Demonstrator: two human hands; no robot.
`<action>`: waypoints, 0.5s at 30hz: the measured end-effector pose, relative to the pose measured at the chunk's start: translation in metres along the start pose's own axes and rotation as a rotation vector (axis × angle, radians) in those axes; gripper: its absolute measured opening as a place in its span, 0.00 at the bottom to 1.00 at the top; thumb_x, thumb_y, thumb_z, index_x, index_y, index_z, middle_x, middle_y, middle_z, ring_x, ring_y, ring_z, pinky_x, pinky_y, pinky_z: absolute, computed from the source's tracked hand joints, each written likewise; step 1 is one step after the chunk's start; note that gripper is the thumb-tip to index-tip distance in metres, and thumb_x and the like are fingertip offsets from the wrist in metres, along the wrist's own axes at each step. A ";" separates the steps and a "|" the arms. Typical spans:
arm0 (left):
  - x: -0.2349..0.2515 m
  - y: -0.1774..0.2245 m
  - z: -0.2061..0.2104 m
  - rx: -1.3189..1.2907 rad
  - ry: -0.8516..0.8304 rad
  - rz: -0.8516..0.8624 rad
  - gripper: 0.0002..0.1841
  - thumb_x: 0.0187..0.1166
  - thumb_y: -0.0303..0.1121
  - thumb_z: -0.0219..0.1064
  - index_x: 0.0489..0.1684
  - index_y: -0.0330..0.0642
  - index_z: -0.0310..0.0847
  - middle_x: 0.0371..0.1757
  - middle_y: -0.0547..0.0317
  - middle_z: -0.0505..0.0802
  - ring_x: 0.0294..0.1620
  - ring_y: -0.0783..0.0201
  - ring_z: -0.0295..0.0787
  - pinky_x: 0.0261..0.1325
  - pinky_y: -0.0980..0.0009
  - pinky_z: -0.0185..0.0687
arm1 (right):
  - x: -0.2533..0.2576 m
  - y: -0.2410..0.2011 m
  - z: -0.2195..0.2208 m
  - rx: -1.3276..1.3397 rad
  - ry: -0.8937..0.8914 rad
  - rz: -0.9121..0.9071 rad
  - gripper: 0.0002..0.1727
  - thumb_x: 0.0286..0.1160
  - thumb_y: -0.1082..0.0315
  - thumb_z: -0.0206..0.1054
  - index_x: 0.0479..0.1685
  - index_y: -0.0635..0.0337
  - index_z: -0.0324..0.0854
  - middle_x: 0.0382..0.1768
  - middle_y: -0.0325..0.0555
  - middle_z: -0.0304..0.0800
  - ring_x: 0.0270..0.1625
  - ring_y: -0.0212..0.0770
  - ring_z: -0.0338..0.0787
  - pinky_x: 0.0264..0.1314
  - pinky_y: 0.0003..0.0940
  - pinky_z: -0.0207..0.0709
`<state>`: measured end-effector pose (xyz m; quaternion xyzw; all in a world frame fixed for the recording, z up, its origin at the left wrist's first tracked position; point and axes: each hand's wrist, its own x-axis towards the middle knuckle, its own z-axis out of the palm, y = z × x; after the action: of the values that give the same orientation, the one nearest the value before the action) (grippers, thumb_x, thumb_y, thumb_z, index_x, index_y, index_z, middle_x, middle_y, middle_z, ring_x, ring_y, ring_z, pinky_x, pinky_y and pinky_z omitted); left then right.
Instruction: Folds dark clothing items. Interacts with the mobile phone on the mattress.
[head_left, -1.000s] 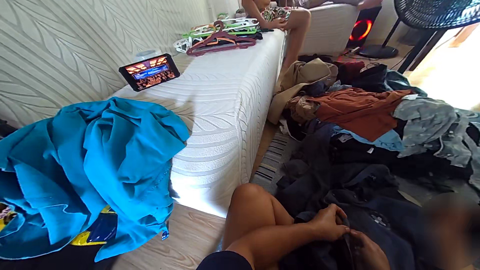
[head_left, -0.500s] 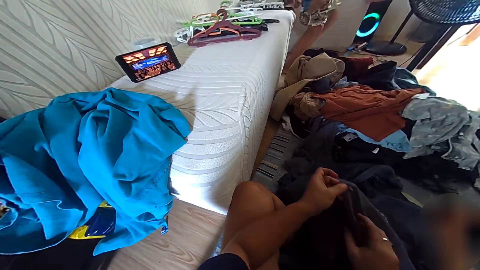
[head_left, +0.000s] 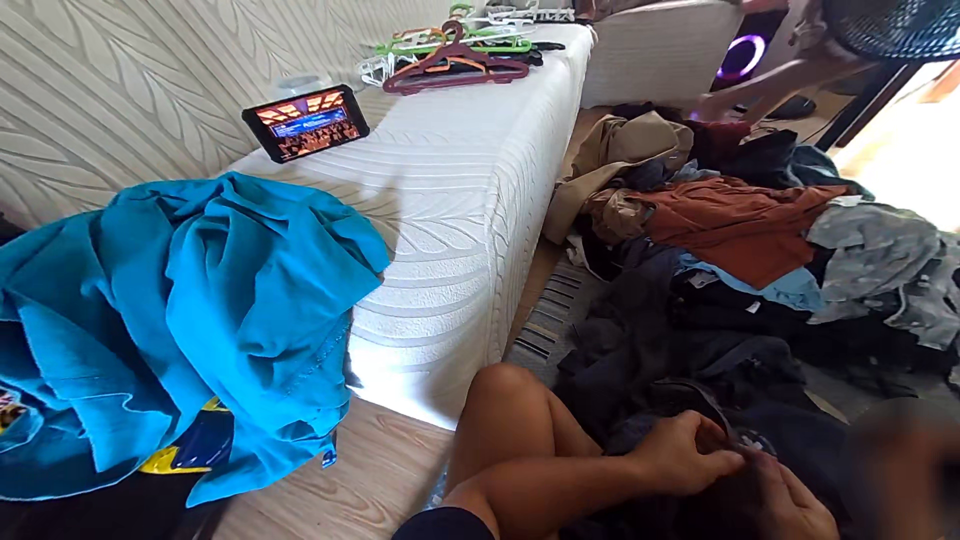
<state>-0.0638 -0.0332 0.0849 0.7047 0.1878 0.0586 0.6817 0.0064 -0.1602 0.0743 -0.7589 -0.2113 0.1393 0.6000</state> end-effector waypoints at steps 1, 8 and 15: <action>0.000 -0.001 0.001 0.020 -0.028 -0.012 0.24 0.85 0.34 0.67 0.71 0.23 0.73 0.60 0.33 0.89 0.58 0.49 0.90 0.67 0.55 0.83 | 0.000 0.002 0.000 0.021 -0.012 -0.010 0.18 0.90 0.69 0.50 0.46 0.75 0.83 0.33 0.31 0.86 0.37 0.08 0.81 0.47 0.10 0.77; 0.003 -0.004 0.000 0.119 -0.180 0.057 0.20 0.85 0.30 0.66 0.65 0.20 0.75 0.55 0.31 0.89 0.56 0.48 0.88 0.66 0.55 0.81 | 0.001 0.013 -0.006 0.140 -0.114 0.146 0.13 0.88 0.72 0.52 0.55 0.71 0.79 0.31 0.26 0.85 0.30 0.11 0.82 0.37 0.12 0.78; -0.004 -0.004 0.006 -0.027 -0.310 0.030 0.20 0.88 0.30 0.62 0.70 0.24 0.67 0.57 0.37 0.87 0.52 0.56 0.88 0.58 0.58 0.85 | 0.006 0.019 -0.010 0.348 -0.090 0.216 0.11 0.84 0.76 0.56 0.60 0.67 0.77 0.39 0.30 0.91 0.39 0.20 0.90 0.46 0.19 0.86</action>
<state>-0.0659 -0.0403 0.0808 0.6988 0.0690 -0.0380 0.7109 0.0196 -0.1693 0.0585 -0.6552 -0.1280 0.2708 0.6935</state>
